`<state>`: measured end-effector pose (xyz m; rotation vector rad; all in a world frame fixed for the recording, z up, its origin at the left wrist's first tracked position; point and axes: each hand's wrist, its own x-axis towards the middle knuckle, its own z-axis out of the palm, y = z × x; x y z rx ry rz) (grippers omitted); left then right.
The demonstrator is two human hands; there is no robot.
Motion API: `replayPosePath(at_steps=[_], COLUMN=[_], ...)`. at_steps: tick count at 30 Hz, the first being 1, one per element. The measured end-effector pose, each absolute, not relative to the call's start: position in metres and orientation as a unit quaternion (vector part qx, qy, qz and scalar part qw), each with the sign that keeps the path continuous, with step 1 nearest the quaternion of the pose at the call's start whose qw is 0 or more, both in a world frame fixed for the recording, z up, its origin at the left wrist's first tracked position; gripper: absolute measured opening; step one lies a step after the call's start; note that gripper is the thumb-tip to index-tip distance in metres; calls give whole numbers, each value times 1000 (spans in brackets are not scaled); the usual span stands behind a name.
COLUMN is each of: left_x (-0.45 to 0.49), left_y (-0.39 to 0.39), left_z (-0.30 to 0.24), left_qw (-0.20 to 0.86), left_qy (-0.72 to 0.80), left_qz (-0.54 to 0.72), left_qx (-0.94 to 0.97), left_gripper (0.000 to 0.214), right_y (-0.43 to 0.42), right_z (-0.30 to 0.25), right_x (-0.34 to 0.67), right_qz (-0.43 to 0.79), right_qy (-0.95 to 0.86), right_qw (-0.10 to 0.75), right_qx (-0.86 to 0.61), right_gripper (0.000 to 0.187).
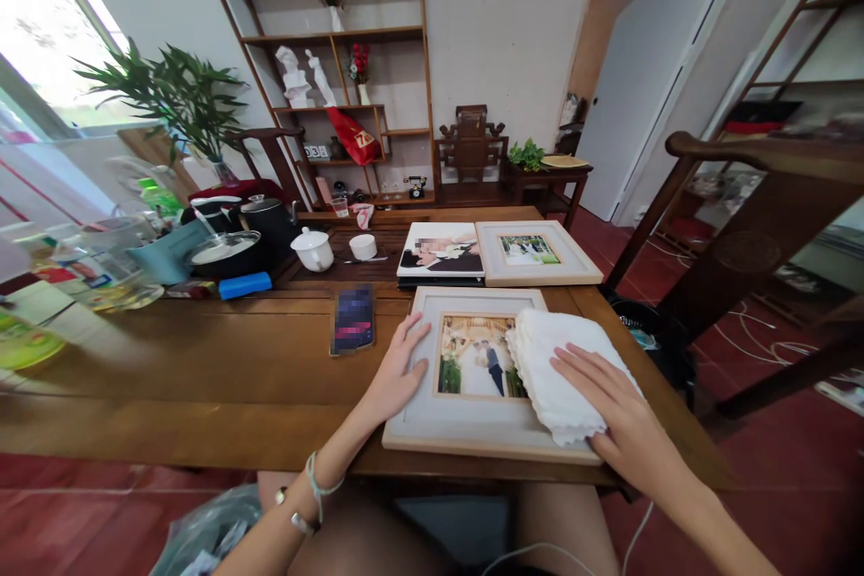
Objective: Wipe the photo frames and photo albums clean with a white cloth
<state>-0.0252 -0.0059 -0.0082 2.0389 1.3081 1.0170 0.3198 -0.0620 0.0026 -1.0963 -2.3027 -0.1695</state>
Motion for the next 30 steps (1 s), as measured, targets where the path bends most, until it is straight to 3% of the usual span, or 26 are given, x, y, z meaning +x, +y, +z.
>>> replayPosePath(at_steps=[8,17,22,26,30], left_x=[-22,-15,-9,-5,0], left_y=[-8,0,4,7,8], left_z=[5,3,-3,-6,-6], left_qw=[220,145,104,93,87], left_qy=[412,468,494,498,509], left_qz=[329,291,289,290,280], left_qx=[820,821,813,812,809], left_gripper=[46,41,41,43,47], right_y=[-60,-59,-37,-8,18], right_z=[3,6,24,39,42], right_x=[320,321,319,306,287], right_qz=[-64,-69,-130,-189,-151], right_qy=[-865,-855,-833,-848,-876], right_qw=[289,317,357,293,200], right_qx=[-405,-405,-403,-398,-412], right_gripper=[91,85,78,75,69])
